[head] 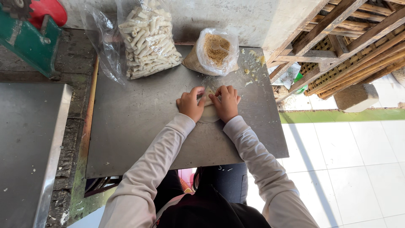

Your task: The person takes a triangular pastry wrapper, fills it with a brown powder from a bag using a small stick, and folds the wrapper to seal it. They repeat this process with several items at a metal workstation.

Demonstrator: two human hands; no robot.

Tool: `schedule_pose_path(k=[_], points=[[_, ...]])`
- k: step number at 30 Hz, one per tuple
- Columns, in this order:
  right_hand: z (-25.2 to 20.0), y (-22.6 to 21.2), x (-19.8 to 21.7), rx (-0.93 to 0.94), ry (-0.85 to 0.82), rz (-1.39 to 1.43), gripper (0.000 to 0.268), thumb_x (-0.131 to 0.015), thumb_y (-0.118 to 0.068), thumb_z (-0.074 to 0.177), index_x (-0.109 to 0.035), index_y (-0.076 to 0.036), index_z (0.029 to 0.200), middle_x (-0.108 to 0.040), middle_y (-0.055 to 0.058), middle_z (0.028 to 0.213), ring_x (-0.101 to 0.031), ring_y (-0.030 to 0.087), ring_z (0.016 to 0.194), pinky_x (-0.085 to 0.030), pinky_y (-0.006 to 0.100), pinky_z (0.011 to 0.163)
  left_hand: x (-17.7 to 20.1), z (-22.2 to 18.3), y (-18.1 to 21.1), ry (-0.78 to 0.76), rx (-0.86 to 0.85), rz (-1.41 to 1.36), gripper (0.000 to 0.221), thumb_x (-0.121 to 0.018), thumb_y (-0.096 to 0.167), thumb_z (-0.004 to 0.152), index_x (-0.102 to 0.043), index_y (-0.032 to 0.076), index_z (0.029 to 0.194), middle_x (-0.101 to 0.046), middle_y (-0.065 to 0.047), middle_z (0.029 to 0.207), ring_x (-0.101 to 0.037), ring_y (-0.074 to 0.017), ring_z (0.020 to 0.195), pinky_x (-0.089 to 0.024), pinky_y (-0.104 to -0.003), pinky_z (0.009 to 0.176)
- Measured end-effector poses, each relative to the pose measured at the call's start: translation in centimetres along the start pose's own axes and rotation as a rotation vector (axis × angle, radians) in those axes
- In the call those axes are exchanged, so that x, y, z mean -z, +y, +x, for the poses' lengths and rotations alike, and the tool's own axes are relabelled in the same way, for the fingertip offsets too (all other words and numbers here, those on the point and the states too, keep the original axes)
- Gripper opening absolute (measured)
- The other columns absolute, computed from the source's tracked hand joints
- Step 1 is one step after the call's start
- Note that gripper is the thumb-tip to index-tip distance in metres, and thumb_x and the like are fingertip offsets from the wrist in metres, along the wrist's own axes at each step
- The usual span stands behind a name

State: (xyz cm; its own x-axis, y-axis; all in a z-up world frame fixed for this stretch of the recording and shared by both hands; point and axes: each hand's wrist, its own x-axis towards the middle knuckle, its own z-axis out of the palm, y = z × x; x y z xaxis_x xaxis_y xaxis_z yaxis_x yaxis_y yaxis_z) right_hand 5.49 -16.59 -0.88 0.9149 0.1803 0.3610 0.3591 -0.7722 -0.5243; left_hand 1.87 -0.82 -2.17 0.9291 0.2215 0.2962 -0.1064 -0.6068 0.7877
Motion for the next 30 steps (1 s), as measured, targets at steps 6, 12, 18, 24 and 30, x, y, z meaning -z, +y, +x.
schedule_pose_path(k=[6, 12, 18, 24, 30], points=[[2.4, 0.0, -1.5, 0.010, 0.037, -0.043, 0.028, -0.076, -0.038, 0.092, -0.068, -0.014, 0.103, -0.058, 0.008, 0.108, -0.051, 0.031, 0.108, -0.032, 0.045, 0.094, 1.5, -0.2, -0.1, -0.021, -0.140, 0.082, 0.042, -0.085, 0.027, 0.073, -0.066, 0.021, 0.110, -0.075, 0.004, 0.105, -0.062, -0.0252, 0.100, -0.035, -0.048, 0.086], [2.2, -0.5, 3.0, 0.254, -0.327, 0.027, 0.029, -0.084, -0.030, 0.074, -0.074, -0.020, 0.099, -0.058, 0.005, 0.109, -0.049, 0.028, 0.110, -0.031, 0.043, 0.097, 1.5, -0.4, -0.8, -0.040, -0.148, 0.143, 0.036, -0.082, 0.023, 0.084, -0.066, 0.025, 0.115, -0.076, 0.008, 0.104, -0.065, -0.0201, 0.100, -0.036, -0.045, 0.089], [4.3, -3.0, 5.5, 0.353, -0.281, 0.293, 0.017, -0.076, -0.015, 0.095, -0.072, -0.009, 0.110, -0.069, 0.008, 0.103, -0.064, 0.020, 0.096, -0.051, 0.033, 0.084, 3.7, -0.9, 1.0, -0.158, 0.011, 0.151, 0.055, -0.085, 0.031, 0.079, -0.058, 0.018, 0.125, -0.072, -0.001, 0.101, -0.066, -0.0240, 0.094, -0.038, -0.046, 0.082], [12.0, -7.4, 8.2, 0.223, -0.363, 0.633, 0.015, -0.064, -0.008, 0.105, -0.071, -0.001, 0.117, -0.073, 0.008, 0.099, -0.063, 0.011, 0.080, -0.054, 0.025, 0.073, 4.4, -1.6, 1.7, -0.131, -0.064, 0.179, 0.065, -0.087, 0.028, 0.075, -0.053, 0.013, 0.127, -0.069, -0.009, 0.107, -0.067, -0.0292, 0.096, -0.041, -0.048, 0.080], [21.1, -10.2, 6.7, 0.138, -0.183, 0.948, 0.009, -0.069, -0.004, 0.100, -0.065, -0.002, 0.109, -0.069, 0.004, 0.095, -0.062, 0.011, 0.076, -0.051, 0.027, 0.068, 4.4, -1.3, 1.3, -0.072, -0.010, 0.206, 0.062, -0.086, 0.027, 0.077, -0.053, 0.014, 0.128, -0.067, -0.008, 0.107, -0.066, -0.0300, 0.096, -0.042, -0.047, 0.080]])
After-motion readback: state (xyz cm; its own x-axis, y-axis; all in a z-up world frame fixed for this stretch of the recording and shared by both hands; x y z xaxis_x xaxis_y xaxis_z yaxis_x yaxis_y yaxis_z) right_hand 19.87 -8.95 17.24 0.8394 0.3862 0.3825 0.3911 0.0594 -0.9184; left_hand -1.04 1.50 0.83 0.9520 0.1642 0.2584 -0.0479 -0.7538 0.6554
